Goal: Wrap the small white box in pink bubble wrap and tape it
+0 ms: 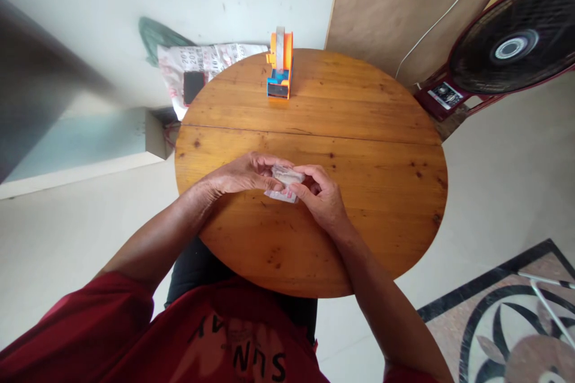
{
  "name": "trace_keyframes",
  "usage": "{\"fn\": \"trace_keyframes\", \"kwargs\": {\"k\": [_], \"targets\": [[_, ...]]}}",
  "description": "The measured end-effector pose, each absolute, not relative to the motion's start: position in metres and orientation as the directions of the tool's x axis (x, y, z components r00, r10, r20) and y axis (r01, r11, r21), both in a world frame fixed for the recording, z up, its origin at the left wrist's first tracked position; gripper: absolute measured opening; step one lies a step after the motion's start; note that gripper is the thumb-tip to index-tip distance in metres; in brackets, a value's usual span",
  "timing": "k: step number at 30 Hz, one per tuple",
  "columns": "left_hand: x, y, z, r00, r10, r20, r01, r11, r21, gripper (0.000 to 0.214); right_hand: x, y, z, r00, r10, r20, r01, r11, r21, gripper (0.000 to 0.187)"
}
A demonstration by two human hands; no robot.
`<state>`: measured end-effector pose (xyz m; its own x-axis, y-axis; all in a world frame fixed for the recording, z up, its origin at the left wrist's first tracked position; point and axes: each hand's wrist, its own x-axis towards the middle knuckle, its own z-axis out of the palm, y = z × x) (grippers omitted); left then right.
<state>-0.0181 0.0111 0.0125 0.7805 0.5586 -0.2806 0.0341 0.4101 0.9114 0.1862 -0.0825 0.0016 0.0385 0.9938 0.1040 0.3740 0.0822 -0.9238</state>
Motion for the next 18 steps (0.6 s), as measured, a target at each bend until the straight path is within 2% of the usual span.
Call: {"fn": "trace_keyframes", "kwargs": {"k": [6,13,18], "targets": [[-0.0171,0.0113,0.0179,0.767,0.565,-0.304,0.045,0.426,0.904,0.046,0.1841,-0.0818,0.0045,0.026,0.969,0.246,0.493,0.201,-0.846,0.022],[-0.0159,0.0088,0.0205,0.772,0.572,-0.277,0.031,0.402,0.915,0.040,0.1813,-0.0863,0.0033,0.037,0.960,0.277,0.555,0.211,-0.805,0.030],[-0.0142,0.0087,0.0132,0.772,0.579,-0.262,-0.014,0.428,0.904,0.042,0.1797,-0.0877,0.0021,-0.003,0.942,0.335,0.610,0.267,-0.746,0.025]]}}
